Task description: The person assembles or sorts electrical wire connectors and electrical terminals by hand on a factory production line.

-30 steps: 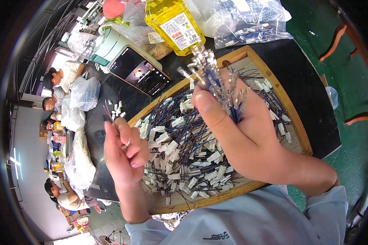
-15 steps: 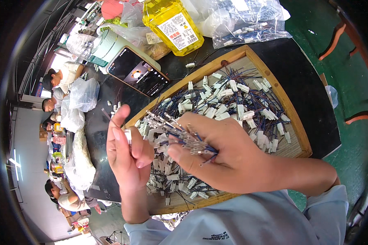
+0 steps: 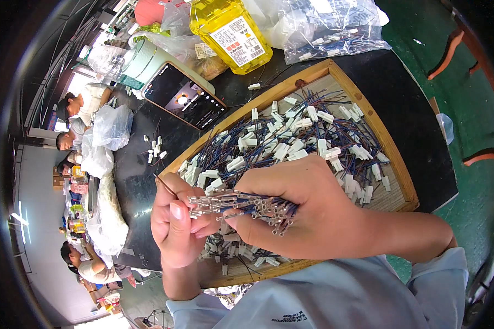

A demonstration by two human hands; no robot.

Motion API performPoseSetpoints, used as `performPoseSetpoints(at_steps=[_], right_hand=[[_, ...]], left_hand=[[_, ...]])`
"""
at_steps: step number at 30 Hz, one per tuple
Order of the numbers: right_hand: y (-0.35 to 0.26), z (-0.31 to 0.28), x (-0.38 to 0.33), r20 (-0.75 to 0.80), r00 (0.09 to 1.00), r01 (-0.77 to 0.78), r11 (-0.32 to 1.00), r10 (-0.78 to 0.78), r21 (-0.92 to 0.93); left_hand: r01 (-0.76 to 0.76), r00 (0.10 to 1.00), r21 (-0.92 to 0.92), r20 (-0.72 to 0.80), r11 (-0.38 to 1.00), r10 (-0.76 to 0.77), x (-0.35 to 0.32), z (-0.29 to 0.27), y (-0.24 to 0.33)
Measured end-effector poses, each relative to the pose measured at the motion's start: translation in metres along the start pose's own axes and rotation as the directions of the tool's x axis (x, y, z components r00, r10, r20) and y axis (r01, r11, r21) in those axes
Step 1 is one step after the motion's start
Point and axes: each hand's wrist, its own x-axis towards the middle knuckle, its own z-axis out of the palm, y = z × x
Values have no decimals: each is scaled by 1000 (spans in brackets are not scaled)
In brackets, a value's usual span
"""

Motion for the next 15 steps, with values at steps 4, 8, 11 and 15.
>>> performPoseSetpoints(at_steps=[4, 8, 11, 15], right_hand=[[-2, -2, 0, 74, 996, -59, 996, 54, 70], [3, -1, -1, 157, 987, -40, 993, 22, 112], [4, -2, -2, 166, 986, -32, 999, 26, 33], [-5, -9, 1, 30, 996, -76, 992, 80, -105]], left_hand=[[-68, 998, 376, 38, 924, 58, -7, 5, -6], [-133, 991, 511, 94, 849, 98, -10, 5, -7], [-78, 997, 309, 15, 948, 78, -10, 12, -4], [-138, 951, 513, -171, 847, 258, -10, -1, -2]])
